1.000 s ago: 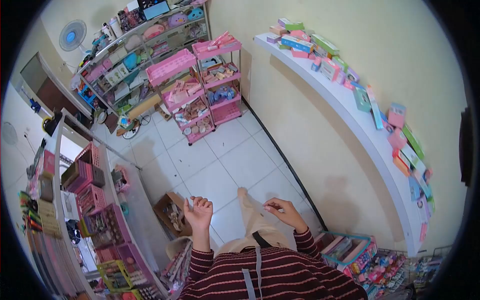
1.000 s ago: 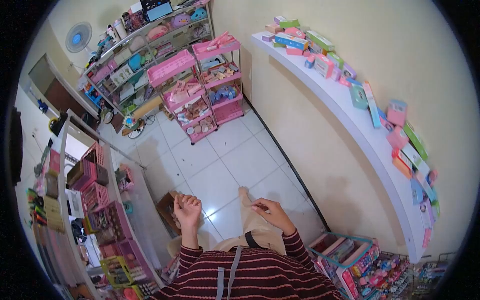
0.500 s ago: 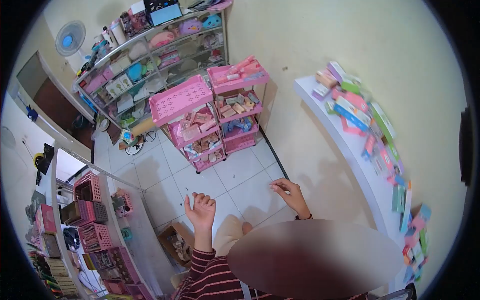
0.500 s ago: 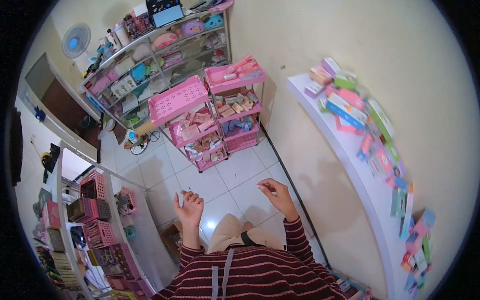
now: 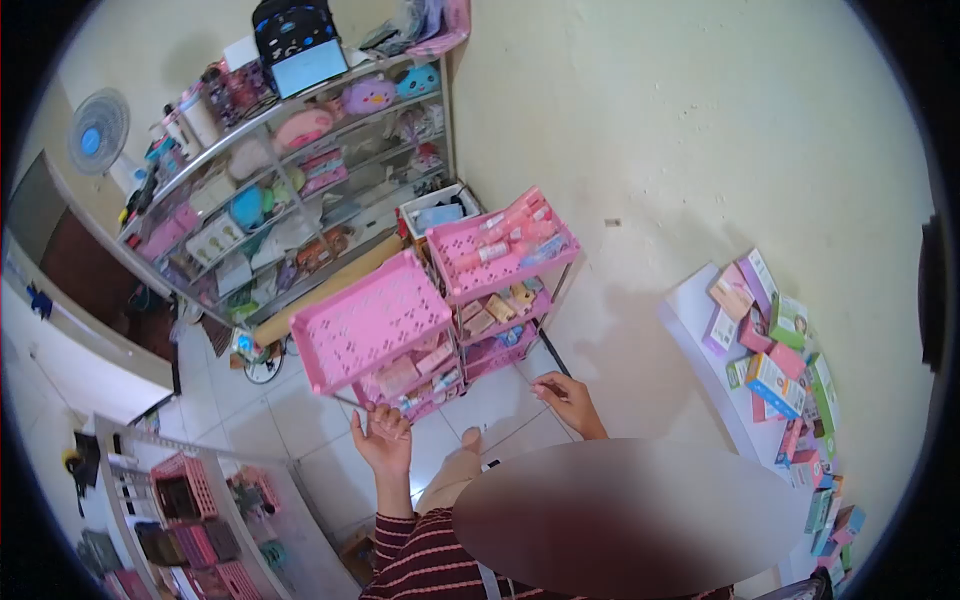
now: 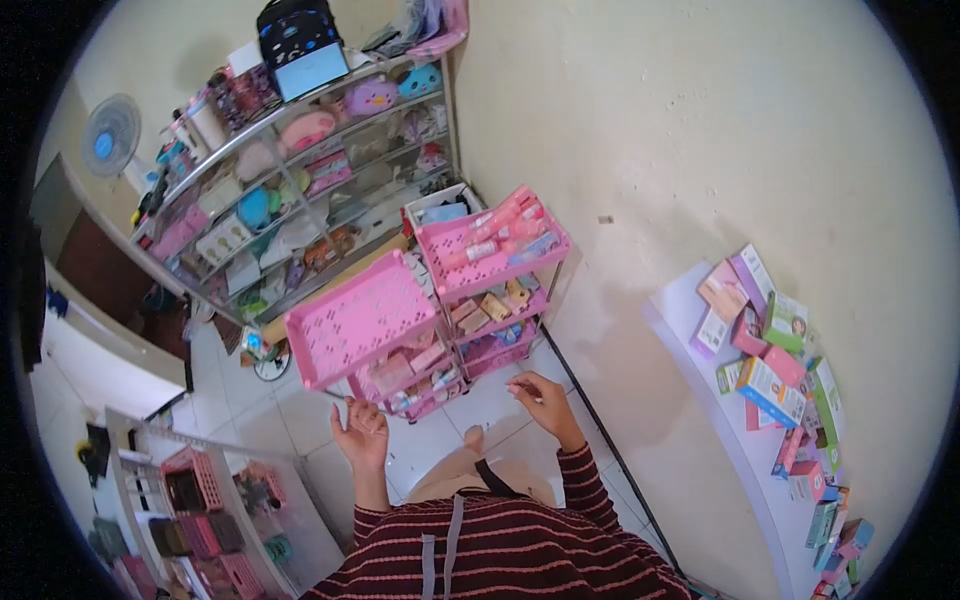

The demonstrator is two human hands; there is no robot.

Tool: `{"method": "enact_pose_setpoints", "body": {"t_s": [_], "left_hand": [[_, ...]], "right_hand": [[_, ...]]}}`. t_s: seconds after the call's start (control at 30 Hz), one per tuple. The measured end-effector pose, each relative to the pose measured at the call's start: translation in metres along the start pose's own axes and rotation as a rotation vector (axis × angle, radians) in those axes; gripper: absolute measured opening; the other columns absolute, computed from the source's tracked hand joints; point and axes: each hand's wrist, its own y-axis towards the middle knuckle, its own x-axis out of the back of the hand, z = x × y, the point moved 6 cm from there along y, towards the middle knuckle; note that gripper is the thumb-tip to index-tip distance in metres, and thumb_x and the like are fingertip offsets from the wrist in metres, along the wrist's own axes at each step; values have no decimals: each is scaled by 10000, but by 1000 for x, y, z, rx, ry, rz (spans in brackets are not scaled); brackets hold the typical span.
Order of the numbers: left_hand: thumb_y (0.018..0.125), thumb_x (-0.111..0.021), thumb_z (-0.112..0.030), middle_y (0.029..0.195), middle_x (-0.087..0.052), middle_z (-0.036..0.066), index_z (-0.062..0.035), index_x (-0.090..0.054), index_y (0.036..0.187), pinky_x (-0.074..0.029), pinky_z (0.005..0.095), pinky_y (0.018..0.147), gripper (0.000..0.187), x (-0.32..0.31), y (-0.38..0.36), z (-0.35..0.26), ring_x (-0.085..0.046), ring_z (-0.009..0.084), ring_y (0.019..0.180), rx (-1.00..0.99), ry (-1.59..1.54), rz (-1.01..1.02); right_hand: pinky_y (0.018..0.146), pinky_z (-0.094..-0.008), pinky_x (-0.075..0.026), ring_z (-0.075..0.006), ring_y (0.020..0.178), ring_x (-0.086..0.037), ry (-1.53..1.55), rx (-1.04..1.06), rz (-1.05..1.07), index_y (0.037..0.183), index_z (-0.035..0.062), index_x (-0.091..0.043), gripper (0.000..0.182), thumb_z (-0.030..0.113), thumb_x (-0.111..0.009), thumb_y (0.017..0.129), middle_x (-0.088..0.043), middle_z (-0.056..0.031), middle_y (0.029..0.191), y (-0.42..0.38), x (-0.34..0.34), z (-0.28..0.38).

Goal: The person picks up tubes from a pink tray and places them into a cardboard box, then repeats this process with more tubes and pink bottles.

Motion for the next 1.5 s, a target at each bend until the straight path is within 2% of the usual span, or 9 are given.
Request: {"method": "enact_pose_setpoints", "body": {"t_s": [0.1, 0.2, 0.43, 0.5, 0.6, 0.7, 0.87, 1.2, 1.5], "left_hand": [[798, -416, -268, 643, -408, 5, -69, -487, 828, -292, 216, 462, 213, -31, 55, 2, -371, 106, 554, 15, 172, 91], [787, -438, -228, 668, -437, -19, -85, -482, 776, -297, 203, 520, 149, -52, 100, 15, -398, 80, 596, 31, 846, 6], [791, -449, -162, 724, -493, -16, -71, -505, 803, -331, 198, 572, 108, -58, 163, 64, -435, 62, 655, 118, 1279, 98], [749, -513, -139, 731, -511, 7, -50, -507, 818, -355, 221, 608, 113, -59, 182, 73, -450, 101, 677, 78, 1309, 107], [598, -594, -68, 878, -511, 84, -65, -506, 904, -349, 327, 728, 318, -77, 208, 87, -433, 250, 870, -393, 2139, 483], [580, -588, -62, 952, -488, 83, -84, -498, 945, -324, 361, 768, 376, -77, 235, 104, -403, 268, 931, -339, 2376, 488], [582, -603, -109, 968, -484, 71, -102, -489, 972, -302, 385, 778, 406, -54, 270, 125, -405, 246, 941, -260, 2566, 434], [578, -642, -253, 864, -519, 32, -127, -526, 907, -264, 463, 783, 371, -15, 296, 137, -473, 204, 864, 14, 2935, 272], [628, -616, -223, 880, -508, 90, -78, -526, 933, -321, 418, 786, 350, -44, 290, 134, -499, 232, 837, -191, 2699, 419]], "right_hand": [[615, -222, -417, -98, 655, -523, -125, 47, -89, 846, 17, -544, 125, 96, -525, 751, -562, -74, 730, 44, 3, 23], [589, -225, -414, -114, 634, -518, -178, 158, -164, 843, 19, -545, 127, 93, -534, 740, -554, -70, 722, 77, 6, 39], [560, -242, -413, -139, 634, -522, -173, 134, -201, 837, 32, -547, 130, 65, -548, 711, -539, -72, 756, 132, 18, 31], [552, -247, -414, -148, 637, -524, -208, 163, -191, 837, 34, -544, 139, 55, -552, 700, -533, -76, 763, 158, 26, 34], [597, -276, -411, -195, 694, -520, -374, 229, -213, 825, 37, -539, 164, 39, -561, 662, -523, -84, 774, 202, 38, 45], [671, -319, -390, -233, 807, -488, -552, 398, -217, 823, 47, -534, 205, 40, -569, 621, -515, -88, 820, 243, 45, 56], [710, -353, -372, -247, 902, -443, -863, 411, -64, 929, 69, -494, 344, 56, -575, 594, -471, -88, 966, 289, 43, 41], [767, -375, -369, -262, 898, -466, -861, 260, 245, 958, 51, -479, 400, 105, -615, 585, -487, -102, 948, 325, 32, 2], [775, -358, -354, -254, 838, -494, -750, 396, 233, 870, 41, -520, 309, 173, -633, 615, -516, -103, 862, 327, 29, 21]]}}
